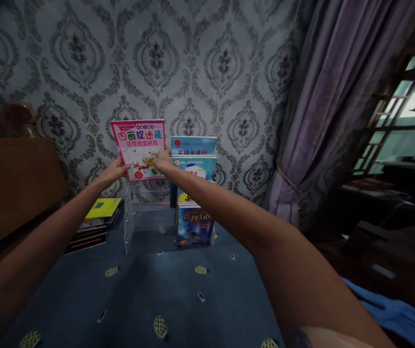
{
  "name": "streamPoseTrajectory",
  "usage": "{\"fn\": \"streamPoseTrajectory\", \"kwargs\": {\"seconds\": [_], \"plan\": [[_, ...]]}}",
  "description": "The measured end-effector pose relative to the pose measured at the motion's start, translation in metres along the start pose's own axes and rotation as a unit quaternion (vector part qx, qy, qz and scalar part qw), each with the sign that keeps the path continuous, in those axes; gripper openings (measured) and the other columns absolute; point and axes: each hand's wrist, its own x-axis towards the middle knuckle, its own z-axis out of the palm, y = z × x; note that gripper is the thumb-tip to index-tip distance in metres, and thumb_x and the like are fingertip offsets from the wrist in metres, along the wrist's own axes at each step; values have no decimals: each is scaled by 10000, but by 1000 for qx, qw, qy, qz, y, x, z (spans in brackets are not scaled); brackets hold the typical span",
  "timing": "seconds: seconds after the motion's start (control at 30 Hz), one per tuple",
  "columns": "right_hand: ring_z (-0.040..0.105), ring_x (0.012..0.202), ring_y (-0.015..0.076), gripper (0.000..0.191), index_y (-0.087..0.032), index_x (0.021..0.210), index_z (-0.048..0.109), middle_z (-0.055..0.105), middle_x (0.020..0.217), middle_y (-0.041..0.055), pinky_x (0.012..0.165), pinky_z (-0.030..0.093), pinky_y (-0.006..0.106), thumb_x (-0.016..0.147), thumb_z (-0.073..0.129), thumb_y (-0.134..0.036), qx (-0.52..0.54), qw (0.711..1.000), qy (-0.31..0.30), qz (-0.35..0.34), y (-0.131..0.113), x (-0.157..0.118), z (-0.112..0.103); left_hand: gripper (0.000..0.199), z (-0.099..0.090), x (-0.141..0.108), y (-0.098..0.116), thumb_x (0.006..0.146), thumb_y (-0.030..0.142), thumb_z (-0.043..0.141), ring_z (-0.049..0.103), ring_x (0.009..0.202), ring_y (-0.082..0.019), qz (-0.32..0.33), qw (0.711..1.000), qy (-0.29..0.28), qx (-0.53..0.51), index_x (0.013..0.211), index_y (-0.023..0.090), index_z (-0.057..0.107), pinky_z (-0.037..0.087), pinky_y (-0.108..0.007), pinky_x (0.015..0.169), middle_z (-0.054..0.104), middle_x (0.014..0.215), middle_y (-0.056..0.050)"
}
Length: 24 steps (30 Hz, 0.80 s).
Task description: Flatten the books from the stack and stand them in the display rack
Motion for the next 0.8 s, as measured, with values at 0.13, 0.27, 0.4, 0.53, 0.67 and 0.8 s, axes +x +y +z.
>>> {"fn": "streamPoseTrajectory", "kwargs": {"seconds": [0.13, 0.27, 0.4, 0.53, 0.67, 0.8], "plan": [[641, 1166, 320, 534, -123, 1278, 395, 644, 1208, 180, 1023, 516, 484, 773, 568, -108, 11, 1000, 15, 14, -15, 0, -9, 500, -3, 1, 6, 720, 154, 614, 693, 842, -237, -15, 999, -32, 32, 1220, 139, 639, 583, -337, 716, 754, 1042, -73], [536, 1320, 309, 606, -106, 1349, 330, 541, 1379, 221, 1136, 415, 495, 770, 511, -82, 23, 996, 75, -29, -32, 8, -19, 455, -5, 2, 6, 716, 147, 625, 646, 694, -193, -33, 996, -52, 68, 1169, 131, 667, 496, -242, 553, 746, 918, -58], [483, 1373, 321, 640, -115, 1401, 285, 487, 1445, 238, 1148, 389, 516, 801, 507, -110, 15, 996, 84, -39, -42, 20, -27, 351, -4, 0, 0, 718, 159, 640, 564, 575, -149, -44, 993, -64, 88, 1064, 127, 690, 391, -196, 449, 701, 776, -33], [521, 1327, 341, 468, -154, 1294, 409, 496, 1417, 224, 1119, 408, 554, 842, 530, -144, -12, 998, 53, -18, -45, 25, -30, 295, -2, 0, -2, 731, 173, 660, 508, 515, -120, -42, 992, -70, 91, 1023, 135, 679, 356, -180, 412, 654, 701, -5], [523, 1312, 330, 366, -119, 1218, 495, 468, 1413, 229, 1131, 409, 510, 854, 529, -149, -50, 997, 49, -18, -47, 19, -29, 236, -3, 1, -2, 756, 178, 655, 512, 513, -124, -38, 993, -68, 88, 986, 126, 669, 380, -193, 426, 652, 699, -16], [493, 1344, 333, 339, -99, 1184, 550, 430, 1448, 232, 1152, 397, 494, 847, 516, -121, -76, 995, 52, -45, -46, 14, -27, 278, -5, 4, -4, 766, 153, 635, 580, 596, -144, -26, 995, -52, 75, 1043, 134, 645, 410, -189, 457, 685, 804, -30]]}}
